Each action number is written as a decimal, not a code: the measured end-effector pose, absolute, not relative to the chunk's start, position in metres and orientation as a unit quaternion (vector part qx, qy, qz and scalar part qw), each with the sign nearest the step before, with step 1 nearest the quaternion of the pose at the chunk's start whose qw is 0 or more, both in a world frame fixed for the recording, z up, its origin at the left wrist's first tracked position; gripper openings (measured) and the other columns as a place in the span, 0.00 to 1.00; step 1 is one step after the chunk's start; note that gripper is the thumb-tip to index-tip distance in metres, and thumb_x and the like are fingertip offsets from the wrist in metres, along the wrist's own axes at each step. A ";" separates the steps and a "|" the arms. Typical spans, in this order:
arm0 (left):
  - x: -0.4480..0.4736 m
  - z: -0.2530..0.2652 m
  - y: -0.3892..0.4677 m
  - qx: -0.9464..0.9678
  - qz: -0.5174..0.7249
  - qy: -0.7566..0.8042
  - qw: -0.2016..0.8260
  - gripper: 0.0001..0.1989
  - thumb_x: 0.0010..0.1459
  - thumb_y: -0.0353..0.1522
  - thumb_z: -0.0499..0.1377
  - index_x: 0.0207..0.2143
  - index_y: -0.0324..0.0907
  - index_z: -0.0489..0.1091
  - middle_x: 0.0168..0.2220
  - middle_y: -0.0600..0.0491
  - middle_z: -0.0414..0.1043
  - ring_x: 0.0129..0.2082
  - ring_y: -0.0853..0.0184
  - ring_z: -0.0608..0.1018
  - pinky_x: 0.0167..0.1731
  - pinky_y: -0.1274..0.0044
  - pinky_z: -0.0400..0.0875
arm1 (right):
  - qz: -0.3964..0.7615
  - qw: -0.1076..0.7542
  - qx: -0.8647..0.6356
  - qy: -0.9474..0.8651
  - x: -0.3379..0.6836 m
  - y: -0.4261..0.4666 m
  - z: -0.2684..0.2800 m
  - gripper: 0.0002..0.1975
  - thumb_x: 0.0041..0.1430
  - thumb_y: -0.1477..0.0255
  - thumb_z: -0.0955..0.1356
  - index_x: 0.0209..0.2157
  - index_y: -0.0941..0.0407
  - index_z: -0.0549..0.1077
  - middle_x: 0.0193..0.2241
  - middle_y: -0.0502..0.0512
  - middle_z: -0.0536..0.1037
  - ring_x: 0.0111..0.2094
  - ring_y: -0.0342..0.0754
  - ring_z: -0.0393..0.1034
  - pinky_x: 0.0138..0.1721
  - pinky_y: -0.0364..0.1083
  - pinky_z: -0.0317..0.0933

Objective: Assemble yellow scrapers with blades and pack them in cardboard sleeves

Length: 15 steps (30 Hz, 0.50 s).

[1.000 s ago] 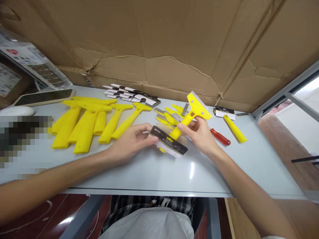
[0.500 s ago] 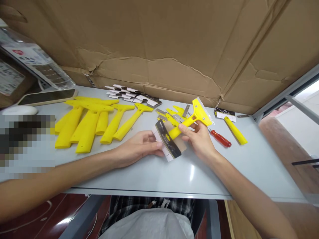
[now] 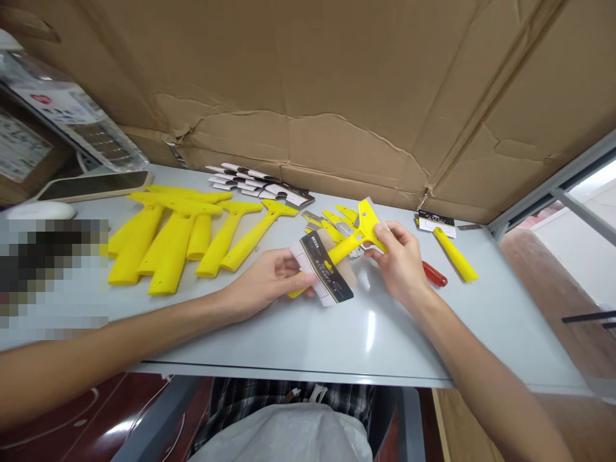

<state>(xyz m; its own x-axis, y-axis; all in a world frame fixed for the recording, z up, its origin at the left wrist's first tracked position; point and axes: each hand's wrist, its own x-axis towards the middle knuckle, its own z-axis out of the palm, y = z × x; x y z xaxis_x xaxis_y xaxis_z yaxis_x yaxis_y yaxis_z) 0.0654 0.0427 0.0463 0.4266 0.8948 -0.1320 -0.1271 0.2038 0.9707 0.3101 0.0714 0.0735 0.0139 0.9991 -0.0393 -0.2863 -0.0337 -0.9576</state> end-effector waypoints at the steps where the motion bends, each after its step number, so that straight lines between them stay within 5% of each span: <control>1: 0.066 0.047 0.043 0.502 0.380 0.381 0.677 0.25 0.47 0.37 0.80 0.43 0.36 0.78 0.43 0.44 0.85 0.35 0.65 0.84 0.38 0.72 0.80 | 0.564 0.558 -0.443 -0.417 0.311 0.072 0.073 0.22 0.51 0.59 0.82 0.36 0.57 0.73 0.42 0.53 0.79 0.36 0.42 0.72 0.35 0.43 0.67; 8: 0.066 0.055 0.041 0.504 0.383 0.375 0.677 0.22 0.49 0.38 0.79 0.41 0.37 0.77 0.40 0.46 0.85 0.35 0.64 0.84 0.37 0.72 0.81 | 0.561 0.445 -0.460 -0.525 0.293 0.050 0.060 0.22 0.55 0.54 0.80 0.39 0.58 0.80 0.41 0.57 0.82 0.39 0.44 0.75 0.41 0.46 0.70; 15: 0.065 0.056 0.040 0.508 0.392 0.379 0.667 0.21 0.50 0.38 0.78 0.41 0.38 0.77 0.41 0.45 0.85 0.33 0.64 0.84 0.37 0.70 0.83 | 0.526 0.479 -0.491 -0.503 0.300 0.054 0.065 0.26 0.50 0.57 0.82 0.46 0.55 0.80 0.32 0.51 0.78 0.34 0.41 0.72 0.39 0.43 0.67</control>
